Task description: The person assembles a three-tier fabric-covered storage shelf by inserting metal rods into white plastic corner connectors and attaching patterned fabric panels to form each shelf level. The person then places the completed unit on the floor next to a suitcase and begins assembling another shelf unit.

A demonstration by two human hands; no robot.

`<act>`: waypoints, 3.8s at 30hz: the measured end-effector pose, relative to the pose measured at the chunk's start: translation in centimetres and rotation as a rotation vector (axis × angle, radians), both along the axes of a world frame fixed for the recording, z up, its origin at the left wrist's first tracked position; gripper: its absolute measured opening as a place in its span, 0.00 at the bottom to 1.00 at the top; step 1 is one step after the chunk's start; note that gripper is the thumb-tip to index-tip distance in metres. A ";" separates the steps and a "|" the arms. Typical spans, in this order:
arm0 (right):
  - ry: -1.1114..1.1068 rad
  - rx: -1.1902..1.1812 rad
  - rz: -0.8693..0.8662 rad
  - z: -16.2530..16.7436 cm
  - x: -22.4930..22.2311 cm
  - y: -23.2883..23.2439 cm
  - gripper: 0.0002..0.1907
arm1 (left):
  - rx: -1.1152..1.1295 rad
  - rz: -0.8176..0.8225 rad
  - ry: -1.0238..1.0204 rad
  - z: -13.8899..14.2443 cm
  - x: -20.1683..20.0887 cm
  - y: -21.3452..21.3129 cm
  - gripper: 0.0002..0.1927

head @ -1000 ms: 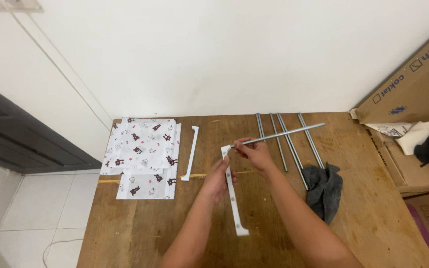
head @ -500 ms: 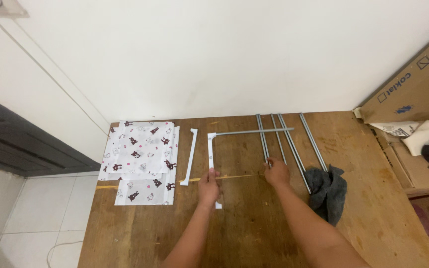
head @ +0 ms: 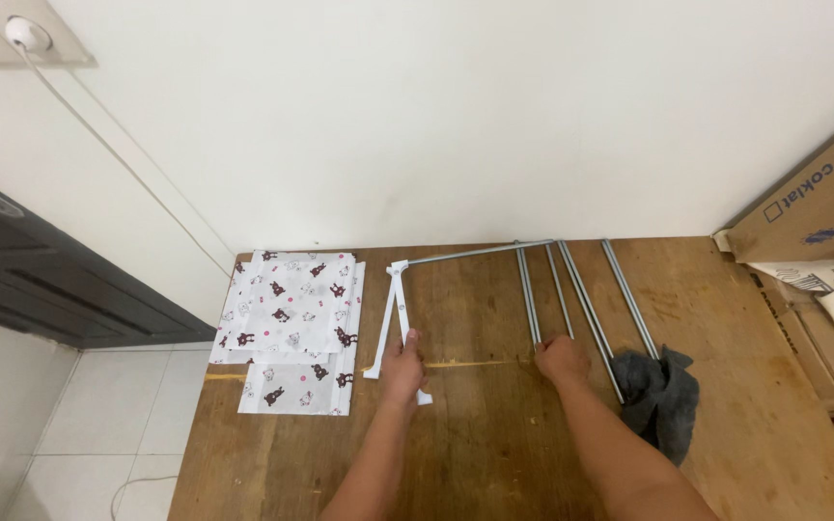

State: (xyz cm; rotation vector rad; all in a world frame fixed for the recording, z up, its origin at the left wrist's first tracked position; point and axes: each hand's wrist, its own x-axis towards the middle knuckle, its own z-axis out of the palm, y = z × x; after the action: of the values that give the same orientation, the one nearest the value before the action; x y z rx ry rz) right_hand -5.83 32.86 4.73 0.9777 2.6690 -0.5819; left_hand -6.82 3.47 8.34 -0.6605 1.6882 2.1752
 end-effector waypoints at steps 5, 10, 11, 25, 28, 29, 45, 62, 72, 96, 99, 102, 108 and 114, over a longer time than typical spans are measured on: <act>0.049 0.023 -0.006 1.2 0.4 -0.7 0.16 | 0.094 0.009 0.000 -0.2 0.0 1.1 0.20; -0.005 -0.062 -0.003 1.7 0.6 -1.4 0.19 | 0.225 0.041 0.000 0.1 0.1 1.1 0.19; -0.037 -0.091 0.001 1.6 0.6 -1.4 0.20 | 0.247 0.042 0.006 0.3 0.1 1.0 0.19; 0.534 -1.093 -0.134 6.2 7.5 -6.1 0.17 | 0.575 0.141 0.019 7.2 1.7 0.5 0.20; 0.769 -1.198 -0.023 9.3 8.7 -10.9 0.12 | 0.637 0.162 0.021 8.8 1.8 0.9 0.19; 0.850 -1.223 0.019 10.2 8.9 -12.0 0.11 | 0.651 0.162 0.031 9.2 1.7 1.0 0.20; 0.912 -1.105 0.225 9.1 8.9 -14.7 0.09 | 0.541 0.195 0.092 9.9 2.2 0.0 0.17; 0.636 -1.330 0.138 -3.0 11.1 -14.5 0.12 | 0.280 -0.001 0.075 2.5 2.2 2.7 0.08; 0.310 -1.046 -0.275 -5.3 14.0 -11.6 0.21 | 0.157 0.191 -0.037 -6.9 4.1 0.1 0.10; 0.471 -0.568 0.071 -4.2 8.5 -16.2 0.17 | -1.023 -0.235 0.128 -5.8 3.3 -12.7 0.14; 0.484 -0.716 0.157 -4.0 5.0 -20.9 0.15 | -1.053 -0.193 0.127 -6.5 1.4 -16.3 0.12; 0.464 -0.786 0.209 -4.1 1.4 -26.2 0.14 | -1.037 -0.144 0.119 -6.4 -0.6 -19.6 0.13; 0.402 -0.367 0.357 -3.1 -5.4 -35.2 0.21 | -0.992 -0.285 0.054 -6.4 -2.8 -22.7 0.26; 0.114 -0.207 0.224 -0.5 -8.5 -38.7 0.26 | -0.957 -0.328 -0.012 -6.5 -2.6 -22.5 0.28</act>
State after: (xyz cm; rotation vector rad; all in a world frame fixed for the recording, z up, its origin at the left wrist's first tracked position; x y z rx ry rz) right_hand -14.36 -5.86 4.25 0.5970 2.6979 -0.8639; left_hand -9.38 -19.01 1.81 -0.5294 2.5782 1.0573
